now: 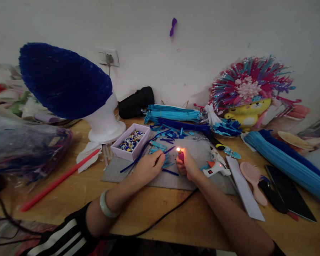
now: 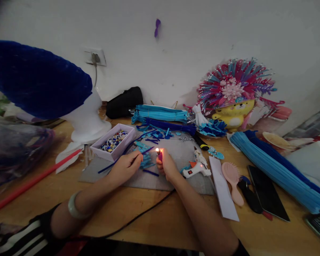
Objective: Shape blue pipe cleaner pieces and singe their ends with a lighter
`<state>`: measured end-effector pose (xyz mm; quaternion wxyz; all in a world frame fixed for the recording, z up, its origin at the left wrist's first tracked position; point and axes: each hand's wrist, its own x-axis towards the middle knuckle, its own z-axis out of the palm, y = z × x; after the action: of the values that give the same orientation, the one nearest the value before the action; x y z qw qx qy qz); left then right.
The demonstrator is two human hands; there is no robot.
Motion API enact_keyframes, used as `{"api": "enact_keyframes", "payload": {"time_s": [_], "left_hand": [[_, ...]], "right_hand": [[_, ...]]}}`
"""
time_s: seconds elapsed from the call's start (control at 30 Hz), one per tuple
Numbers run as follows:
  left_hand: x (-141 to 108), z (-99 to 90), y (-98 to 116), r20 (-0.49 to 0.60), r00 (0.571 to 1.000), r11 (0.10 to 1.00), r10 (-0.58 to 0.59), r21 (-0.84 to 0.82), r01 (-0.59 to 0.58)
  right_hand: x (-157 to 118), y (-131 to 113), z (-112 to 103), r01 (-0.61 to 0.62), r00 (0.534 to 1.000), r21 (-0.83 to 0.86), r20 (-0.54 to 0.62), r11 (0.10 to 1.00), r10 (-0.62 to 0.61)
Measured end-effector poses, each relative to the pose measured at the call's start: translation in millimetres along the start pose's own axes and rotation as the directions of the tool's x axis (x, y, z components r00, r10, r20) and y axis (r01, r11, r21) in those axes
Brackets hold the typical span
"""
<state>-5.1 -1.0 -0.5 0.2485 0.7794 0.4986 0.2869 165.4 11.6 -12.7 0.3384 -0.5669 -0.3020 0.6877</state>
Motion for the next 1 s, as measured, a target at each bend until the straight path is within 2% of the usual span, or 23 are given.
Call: {"api": "enact_keyframes", "payload": {"time_s": [0.37,0.6,0.77,0.83,0.9,0.93,1.0], "left_hand": [[-0.5,0.6,-1.1,0.049,0.999,0.996,0.018,0.084,-0.022],[-0.2,-0.1,0.2,0.086,0.996,0.99,0.015,0.138,-0.026],[-0.6,-0.5,0.2,0.076,0.997,0.989,0.021,0.144,-0.032],[-0.4,-0.5,-1.1,0.069,0.997,0.99,0.018,0.14,-0.027],[0.2,-0.3,-3.0,0.06,0.998,0.991,0.016,0.133,-0.024],[0.5,-0.2,-3.9,0.055,0.998,0.991,0.015,0.128,-0.022],[1.4,0.1,-5.5,0.049,0.999,0.993,0.006,0.117,-0.011]], "right_hand": [[-8.0,-3.5,4.5,0.026,1.0,0.015,0.01,1.0,-0.027],[2.6,5.2,-6.4,0.05,0.992,0.042,0.116,0.998,-0.054],[-3.3,3.1,-0.9,0.089,0.995,0.164,0.031,0.982,-0.096],[-5.5,-4.7,2.1,0.134,0.991,0.24,-0.011,0.962,-0.136],[-10.5,-14.8,-0.8,0.229,0.973,0.284,-0.042,0.931,-0.227],[-16.4,-18.7,-5.7,0.301,0.953,0.292,-0.049,0.908,-0.3],[-39.6,-18.8,-23.4,0.466,0.876,0.296,-0.022,0.834,-0.482]]}}
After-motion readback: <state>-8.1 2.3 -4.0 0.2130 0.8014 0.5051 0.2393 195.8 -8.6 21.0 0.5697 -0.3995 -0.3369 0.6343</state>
